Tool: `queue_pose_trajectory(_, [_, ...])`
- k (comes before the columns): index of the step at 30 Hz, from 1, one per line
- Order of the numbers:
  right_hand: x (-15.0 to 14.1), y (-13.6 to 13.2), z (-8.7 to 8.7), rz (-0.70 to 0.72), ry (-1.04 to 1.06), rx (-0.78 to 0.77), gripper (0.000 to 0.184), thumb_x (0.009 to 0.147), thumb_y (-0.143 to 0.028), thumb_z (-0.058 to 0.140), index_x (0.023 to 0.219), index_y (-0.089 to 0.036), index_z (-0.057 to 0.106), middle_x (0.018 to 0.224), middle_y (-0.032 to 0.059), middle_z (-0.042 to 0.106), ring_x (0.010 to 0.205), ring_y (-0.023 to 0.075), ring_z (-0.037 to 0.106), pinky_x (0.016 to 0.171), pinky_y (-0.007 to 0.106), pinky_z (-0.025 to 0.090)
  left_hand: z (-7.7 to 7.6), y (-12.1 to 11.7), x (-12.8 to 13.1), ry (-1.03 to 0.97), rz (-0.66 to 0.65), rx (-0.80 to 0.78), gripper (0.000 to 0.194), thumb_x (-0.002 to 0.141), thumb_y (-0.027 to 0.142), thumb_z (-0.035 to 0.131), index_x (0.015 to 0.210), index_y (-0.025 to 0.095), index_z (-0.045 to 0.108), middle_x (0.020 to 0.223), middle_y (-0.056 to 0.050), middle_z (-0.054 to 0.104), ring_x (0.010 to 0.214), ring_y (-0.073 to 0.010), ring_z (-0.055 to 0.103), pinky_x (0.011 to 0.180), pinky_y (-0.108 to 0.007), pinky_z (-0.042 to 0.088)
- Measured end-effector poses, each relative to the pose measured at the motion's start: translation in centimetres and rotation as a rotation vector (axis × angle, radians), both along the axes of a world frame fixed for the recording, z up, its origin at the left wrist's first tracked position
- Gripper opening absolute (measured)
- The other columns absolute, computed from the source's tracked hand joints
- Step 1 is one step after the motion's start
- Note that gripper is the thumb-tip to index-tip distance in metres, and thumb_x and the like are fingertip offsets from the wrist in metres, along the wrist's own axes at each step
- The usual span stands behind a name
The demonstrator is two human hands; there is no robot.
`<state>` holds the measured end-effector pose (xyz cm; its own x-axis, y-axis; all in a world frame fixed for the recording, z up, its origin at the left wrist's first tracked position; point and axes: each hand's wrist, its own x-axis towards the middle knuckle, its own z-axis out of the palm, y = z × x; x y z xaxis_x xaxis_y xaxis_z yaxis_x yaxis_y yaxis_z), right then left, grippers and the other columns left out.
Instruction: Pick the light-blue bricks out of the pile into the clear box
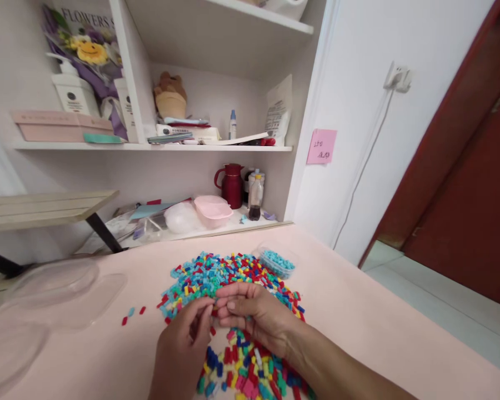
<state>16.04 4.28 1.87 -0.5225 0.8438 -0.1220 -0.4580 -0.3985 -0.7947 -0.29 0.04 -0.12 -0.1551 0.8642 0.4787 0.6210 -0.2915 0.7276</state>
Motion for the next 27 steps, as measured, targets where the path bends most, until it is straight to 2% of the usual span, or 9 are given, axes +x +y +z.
queue_pose_trajectory(4, [0.2, 0.4, 0.1, -0.026, -0.013, 0.008, 0.026, 0.068, -0.023, 0.08, 0.088, -0.009, 0.071, 0.077, 0.0074, 0.07, 0.064, 0.0141, 0.066, 0.058, 0.024, 0.052, -0.2, -0.1, -0.1, -0.053, 0.045, -0.034, 0.027, 0.08, 0.048, 0.057, 0.09, 0.026, 0.071, 0.056, 0.006, 0.068, 0.046, -0.0117, 0.063, 0.046, -0.017, 0.05])
queue_pose_trajectory(9, [1.1, 1.8, -0.2, -0.176, -0.014, -0.034, 0.018, 0.076, -0.019, 0.071, 0.092, -0.012, 0.069, 0.069, 0.0009, 0.063, 0.054, 0.0064, 0.056, 0.047, 0.016, 0.042, -0.3, -0.1, 0.0, -0.107, 0.081, 0.01, 0.03, 0.079, 0.05, 0.057, 0.087, 0.026, 0.071, 0.055, 0.006, 0.067, 0.044, -0.0107, 0.062, 0.044, -0.016, 0.048])
queue_pose_trajectory(11, [1.9, 2.2, 0.0, -0.211, -0.088, 0.019, 0.019, 0.078, -0.024, 0.07, 0.093, -0.014, 0.069, 0.067, -0.0013, 0.06, 0.051, 0.0055, 0.052, 0.044, 0.016, 0.038, 0.0, -0.3, 0.2, -0.118, 0.078, -0.01, 0.03, 0.079, 0.049, 0.056, 0.088, 0.025, 0.071, 0.056, 0.005, 0.067, 0.045, -0.0107, 0.062, 0.042, -0.016, 0.048])
queue_pose_trajectory(14, [3.4, 2.1, 0.9, -0.128, -0.405, 0.311, 0.016, 0.079, -0.029, 0.069, 0.089, -0.017, 0.071, 0.063, -0.0039, 0.056, 0.049, 0.0053, 0.045, 0.044, 0.017, 0.035, 0.7, -0.6, 0.5, -0.112, 0.086, -0.032, 0.029, 0.08, 0.047, 0.056, 0.087, 0.023, 0.071, 0.058, 0.005, 0.067, 0.046, -0.0109, 0.062, 0.044, -0.016, 0.048])
queue_pose_trajectory(17, [4.7, 1.3, 2.2, 0.197, -0.718, 0.702, 0.01, 0.079, -0.022, 0.069, 0.086, -0.02, 0.074, 0.072, -0.0016, 0.062, 0.063, 0.0089, 0.053, 0.058, 0.019, 0.042, 1.0, -0.9, 0.7, -0.126, 0.09, -0.027, 0.026, 0.081, 0.044, 0.057, 0.089, 0.023, 0.07, 0.059, 0.005, 0.067, 0.048, -0.0105, 0.063, 0.046, -0.016, 0.049])
queue_pose_trajectory(18, [5.0, 1.0, 2.6, 0.319, -0.767, 0.82, 0.012, 0.078, -0.018, 0.069, 0.088, -0.021, 0.075, 0.079, -0.0005, 0.065, 0.071, 0.0105, 0.056, 0.065, 0.02, 0.044, 1.0, -0.9, 0.7, -0.132, 0.08, -0.029, 0.026, 0.081, 0.043, 0.056, 0.09, 0.023, 0.07, 0.059, 0.005, 0.067, 0.048, -0.0104, 0.063, 0.047, -0.016, 0.049])
queue_pose_trajectory(20, [5.1, 0.4, 2.9, 0.46, -0.853, 1.022, 0.021, 0.077, -0.011, 0.068, 0.093, -0.024, 0.076, 0.091, 0.0004, 0.066, 0.084, 0.0125, 0.059, 0.078, 0.022, 0.045, 1.1, -0.9, 0.8, -0.13, 0.059, -0.027, 0.025, 0.083, 0.042, 0.055, 0.091, 0.023, 0.069, 0.059, 0.005, 0.067, 0.049, -0.0102, 0.063, 0.047, -0.016, 0.049])
queue_pose_trajectory(23, [4.6, 0.0, 2.6, 0.523, -0.918, 1.17, 0.027, 0.078, -0.008, 0.068, 0.096, -0.027, 0.075, 0.101, 0.0004, 0.065, 0.097, 0.0135, 0.058, 0.084, 0.021, 0.043, 1.2, -1.0, 0.8, -0.111, 0.049, -0.014, 0.024, 0.083, 0.041, 0.055, 0.089, 0.023, 0.069, 0.059, 0.005, 0.067, 0.048, -0.0096, 0.062, 0.047, -0.016, 0.049])
queue_pose_trajectory(27, [3.8, -0.1, 1.5, 0.497, -0.995, 1.215, 0.023, 0.077, -0.009, 0.07, 0.092, -0.026, 0.075, 0.102, -0.0006, 0.065, 0.096, 0.0124, 0.059, 0.082, 0.018, 0.042, 1.4, -1.2, 1.0, -0.093, 0.046, -0.011, 0.023, 0.083, 0.04, 0.055, 0.088, 0.023, 0.07, 0.059, 0.005, 0.067, 0.047, -0.0089, 0.061, 0.046, -0.016, 0.048])
